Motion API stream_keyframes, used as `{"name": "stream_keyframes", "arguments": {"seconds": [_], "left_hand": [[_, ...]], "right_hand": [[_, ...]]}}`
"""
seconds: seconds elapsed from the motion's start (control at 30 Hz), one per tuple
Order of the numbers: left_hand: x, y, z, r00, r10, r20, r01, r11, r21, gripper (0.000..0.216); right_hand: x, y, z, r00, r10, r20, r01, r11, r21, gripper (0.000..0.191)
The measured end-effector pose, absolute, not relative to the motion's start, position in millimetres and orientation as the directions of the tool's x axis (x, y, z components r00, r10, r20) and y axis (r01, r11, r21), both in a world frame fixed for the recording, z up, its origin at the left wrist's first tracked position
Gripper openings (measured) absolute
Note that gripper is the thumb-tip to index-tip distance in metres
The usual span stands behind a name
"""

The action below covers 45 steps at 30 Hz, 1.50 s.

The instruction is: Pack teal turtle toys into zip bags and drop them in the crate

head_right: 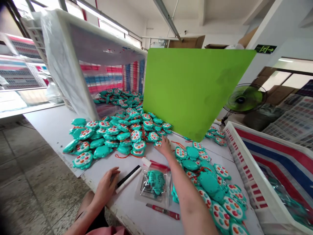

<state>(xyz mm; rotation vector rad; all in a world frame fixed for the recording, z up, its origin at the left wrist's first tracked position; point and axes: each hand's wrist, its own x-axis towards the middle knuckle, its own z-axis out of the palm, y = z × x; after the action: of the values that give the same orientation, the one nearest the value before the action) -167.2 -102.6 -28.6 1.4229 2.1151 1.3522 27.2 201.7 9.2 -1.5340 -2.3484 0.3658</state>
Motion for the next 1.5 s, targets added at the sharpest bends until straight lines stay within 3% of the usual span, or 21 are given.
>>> {"name": "stream_keyframes", "arguments": {"seconds": [0.23,0.33,0.47,0.73,1.03,1.27,1.4,1.5], "left_hand": [[-167.8,-102.4,-28.1,-0.484,0.835,0.262,0.585,0.086,0.807,0.028],[-167.7,-102.6,-28.5,-0.48,0.838,0.259,0.583,0.084,0.808,0.028],[-168.0,-102.7,-29.4,-0.478,0.836,0.268,0.583,0.074,0.809,0.028],[-168.5,-101.9,-28.2,-0.494,0.827,0.269,0.565,0.07,0.822,0.028],[-168.3,-101.4,-27.7,-0.505,0.818,0.275,0.566,0.074,0.821,0.028],[-169.3,-100.7,-30.0,-0.494,0.827,0.268,0.569,0.075,0.819,0.027],[-167.7,-101.4,-24.6,-0.514,0.818,0.259,0.524,0.06,0.85,0.026],[-153.0,-99.6,-5.2,-0.519,0.837,0.174,0.375,0.041,0.926,0.028]], "right_hand": [[13.7,192.5,6.2,-0.408,0.91,0.078,0.771,0.389,-0.505,0.072],[29.8,183.9,8.3,-0.429,0.903,0.029,0.717,0.36,-0.598,0.08],[51.0,173.1,16.8,-0.48,0.876,-0.046,0.581,0.277,-0.766,0.08],[73.5,164.9,41.0,-0.458,0.888,-0.049,0.242,0.071,-0.968,0.052],[55.2,150.0,54.2,-0.388,0.921,0.046,-0.053,0.028,-0.998,0.062],[50.1,150.4,83.9,-0.407,0.907,0.104,-0.35,-0.05,-0.935,0.061],[50.9,139.3,106.8,-0.429,0.888,0.168,-0.351,0.007,-0.936,0.057],[48.1,105.7,115.8,-0.529,0.816,0.233,-0.183,0.159,-0.97,0.053]]}}
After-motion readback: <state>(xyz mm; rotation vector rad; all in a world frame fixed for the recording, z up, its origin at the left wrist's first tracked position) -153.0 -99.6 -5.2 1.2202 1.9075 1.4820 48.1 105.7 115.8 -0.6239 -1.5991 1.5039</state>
